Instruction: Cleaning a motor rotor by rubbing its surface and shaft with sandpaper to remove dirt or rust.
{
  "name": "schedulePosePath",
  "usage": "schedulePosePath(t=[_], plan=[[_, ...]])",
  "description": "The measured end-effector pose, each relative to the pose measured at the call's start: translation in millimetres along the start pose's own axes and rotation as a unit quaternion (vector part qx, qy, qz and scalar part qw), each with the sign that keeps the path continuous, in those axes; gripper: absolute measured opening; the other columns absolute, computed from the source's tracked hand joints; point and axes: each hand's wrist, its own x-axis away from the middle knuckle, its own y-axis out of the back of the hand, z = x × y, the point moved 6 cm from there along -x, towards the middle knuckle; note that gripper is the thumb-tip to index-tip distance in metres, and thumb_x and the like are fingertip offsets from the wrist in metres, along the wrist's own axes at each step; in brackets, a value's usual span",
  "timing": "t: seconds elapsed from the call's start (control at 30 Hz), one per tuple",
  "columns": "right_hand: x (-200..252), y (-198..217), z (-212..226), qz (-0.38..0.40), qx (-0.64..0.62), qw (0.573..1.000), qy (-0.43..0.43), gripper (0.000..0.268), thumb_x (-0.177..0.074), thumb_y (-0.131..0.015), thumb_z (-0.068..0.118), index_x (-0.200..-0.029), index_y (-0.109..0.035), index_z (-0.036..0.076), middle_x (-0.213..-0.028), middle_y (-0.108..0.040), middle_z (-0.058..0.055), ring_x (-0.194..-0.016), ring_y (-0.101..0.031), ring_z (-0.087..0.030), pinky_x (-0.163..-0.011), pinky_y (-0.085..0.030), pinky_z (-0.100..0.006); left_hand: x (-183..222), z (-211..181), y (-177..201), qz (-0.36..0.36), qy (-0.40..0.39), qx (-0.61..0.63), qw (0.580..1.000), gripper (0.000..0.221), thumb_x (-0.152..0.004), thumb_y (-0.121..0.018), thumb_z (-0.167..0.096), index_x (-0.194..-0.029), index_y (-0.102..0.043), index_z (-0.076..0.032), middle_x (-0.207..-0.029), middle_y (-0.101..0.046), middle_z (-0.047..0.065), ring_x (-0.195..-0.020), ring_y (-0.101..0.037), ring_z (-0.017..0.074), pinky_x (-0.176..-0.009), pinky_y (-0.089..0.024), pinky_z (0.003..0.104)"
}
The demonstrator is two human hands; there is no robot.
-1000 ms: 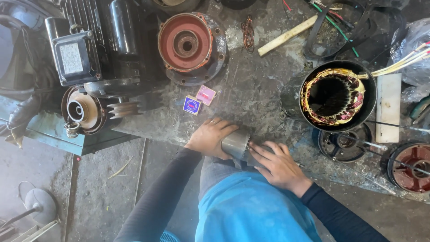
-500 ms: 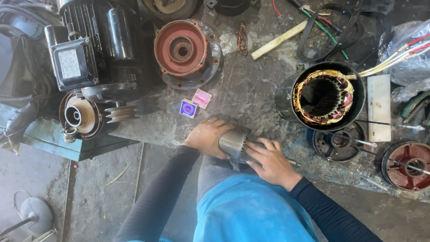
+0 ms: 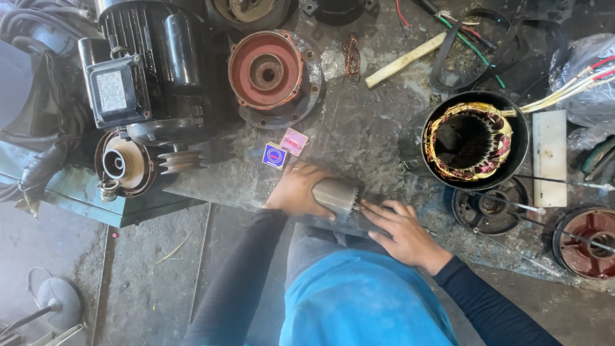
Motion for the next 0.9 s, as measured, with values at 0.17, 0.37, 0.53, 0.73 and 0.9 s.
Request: schedulePosePath(t=[0.17,0.37,0.53,0.73,0.9], plan=[[-13,-16,-7,-0.015,0.030,0.999,0.016,0.055,-0.101,-0.060,0.038,-0.154,-0.058,0.027,-0.159,-0.058,0.000,-0.141,-0.047,-0.034,-0.102,-0.039,-0.050,5,2,-7,-0.010,0.036,0.052,0.998,0.103,-0.052,-0.090,-0.076,-0.140,-0.066,-0.028,-0.131,-0.069,0.003,-0.131,-0.059,0.0296,-0.106,-0.047,0.049],[-6,-5,6,-0.024,0.080,0.996,0.025,0.061,-0.096,-0.063,0.035,-0.156,-0.055,0.028,-0.162,-0.054,0.001,-0.141,-0.046,-0.033,-0.102,-0.038,-0.050,5,15,-20,-0.021,0.092,0.126,0.988,0.100,-0.056,-0.096,-0.066,-0.143,-0.064,-0.027,-0.138,-0.066,0.005,-0.133,-0.059,0.0327,-0.109,-0.048,0.050],[-21,-19,-17,-0.047,0.149,0.987,0.024,0.061,-0.094,-0.063,0.034,-0.155,-0.055,0.027,-0.161,-0.054,0.005,-0.144,-0.043,-0.030,-0.106,-0.036,-0.048,-6,15,-13,-0.069,0.164,0.201,0.963,0.094,-0.063,-0.095,-0.066,-0.141,-0.065,-0.022,-0.134,-0.069,0.008,-0.132,-0.063,0.0340,-0.111,-0.050,0.047],[-10,-10,-10,-0.045,0.222,0.973,0.046,0.077,-0.088,-0.065,0.030,-0.163,-0.044,0.030,-0.170,-0.041,0.009,-0.145,-0.039,-0.029,-0.108,-0.035,-0.048,-18,20,-16,-0.065,0.181,0.172,0.966,0.091,-0.063,-0.090,-0.072,-0.135,-0.070,-0.022,-0.129,-0.072,0.005,-0.131,-0.066,0.0302,-0.111,-0.052,0.043],[-22,-21,-14,-0.055,0.239,0.968,0.045,0.069,-0.088,-0.062,0.029,-0.156,-0.052,0.026,-0.168,-0.044,0.007,-0.146,-0.037,-0.031,-0.110,-0.032,-0.050,-23,19,-16,-0.071,0.187,0.166,0.966,0.081,-0.065,-0.089,-0.073,-0.131,-0.073,-0.027,-0.126,-0.073,0.001,-0.131,-0.064,0.0259,-0.110,-0.051,0.042]])
